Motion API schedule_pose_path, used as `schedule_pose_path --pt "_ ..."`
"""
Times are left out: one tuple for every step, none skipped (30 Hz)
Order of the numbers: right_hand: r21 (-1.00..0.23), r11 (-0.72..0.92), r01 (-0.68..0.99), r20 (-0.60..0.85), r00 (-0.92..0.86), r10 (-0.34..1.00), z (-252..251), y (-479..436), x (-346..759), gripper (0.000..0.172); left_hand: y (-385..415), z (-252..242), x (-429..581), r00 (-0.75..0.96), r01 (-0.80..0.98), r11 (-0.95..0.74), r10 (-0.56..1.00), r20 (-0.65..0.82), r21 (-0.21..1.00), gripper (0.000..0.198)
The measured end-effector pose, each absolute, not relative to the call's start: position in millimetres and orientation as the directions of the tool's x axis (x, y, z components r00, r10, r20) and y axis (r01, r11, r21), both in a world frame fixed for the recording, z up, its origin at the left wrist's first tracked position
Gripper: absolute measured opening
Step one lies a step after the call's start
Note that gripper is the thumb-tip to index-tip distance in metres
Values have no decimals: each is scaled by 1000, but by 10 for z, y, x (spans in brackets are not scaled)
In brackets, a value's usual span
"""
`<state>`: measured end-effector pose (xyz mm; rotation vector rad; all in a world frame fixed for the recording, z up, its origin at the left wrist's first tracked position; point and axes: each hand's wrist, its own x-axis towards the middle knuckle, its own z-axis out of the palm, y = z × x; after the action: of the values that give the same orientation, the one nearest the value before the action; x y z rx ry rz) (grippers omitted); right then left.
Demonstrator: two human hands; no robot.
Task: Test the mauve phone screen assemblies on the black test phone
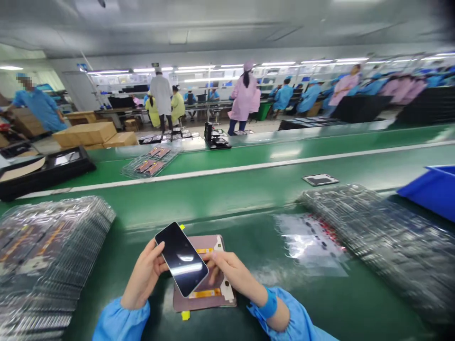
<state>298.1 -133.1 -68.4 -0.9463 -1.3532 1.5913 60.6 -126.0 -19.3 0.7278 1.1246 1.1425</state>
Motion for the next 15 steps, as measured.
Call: schedule_pose_path --pt "-993 -46 -107 -14 -282 959 -720 -1249 3051 70 -1151 -176 584 -23 -328 272 955 -296 905 25" --pt "-995 -10 -97 8 -175 985 -763 -1168 3132 71 -1027 -161 569 -70 -331 245 957 -282 911 18" --pt "-996 21 -85 27 -71 997 -810 -1092 3219 72 -887 -149 560 -118 -333 220 955 -272 917 13" --pt "-997 42 -71 41 19 999 -861 -1022 3304 74 -733 -145 556 -167 -331 200 949 -266 922 12" --pt "-997 54 -58 49 90 995 -914 -960 3381 75 -568 -148 553 -211 -325 186 941 -263 927 14" --pt "-997 58 -47 51 139 989 -965 -909 3446 77 -397 -158 550 -255 -318 180 929 -267 931 16" --pt "-998 56 -40 49 171 984 -1013 -867 3494 78 -225 -173 544 -299 -309 181 914 -276 934 19" --pt "-998 51 -34 44 187 981 -1056 -836 3525 79 -60 -190 535 -346 -302 181 894 -285 936 19" --pt "-999 44 -31 37 193 981 -1090 -815 3541 79 93 -205 525 -389 -297 186 872 -297 937 19" --pt "-999 38 -28 32 193 981 -1118 -803 3545 80 227 -215 514 -430 -292 188 850 -305 938 20" --pt "-999 33 -25 28 190 981 -1138 -798 3541 80 338 -217 503 -466 -289 191 828 -312 938 22" --pt "-999 29 -23 24 185 982 -1154 -799 3535 80 423 -211 494 -496 -286 188 810 -314 939 24" --pt "-999 27 -20 23 178 984 -1167 -803 3531 81 482 -199 487 -522 -285 180 795 -310 941 25" --pt "-1000 22 -17 19 168 986 -1182 -809 3534 82 519 -181 479 -541 -284 167 785 -301 944 26" --pt "-1000 15 -13 13 158 987 -1200 -814 3546 83 536 -161 470 -556 -283 147 780 -287 948 27"
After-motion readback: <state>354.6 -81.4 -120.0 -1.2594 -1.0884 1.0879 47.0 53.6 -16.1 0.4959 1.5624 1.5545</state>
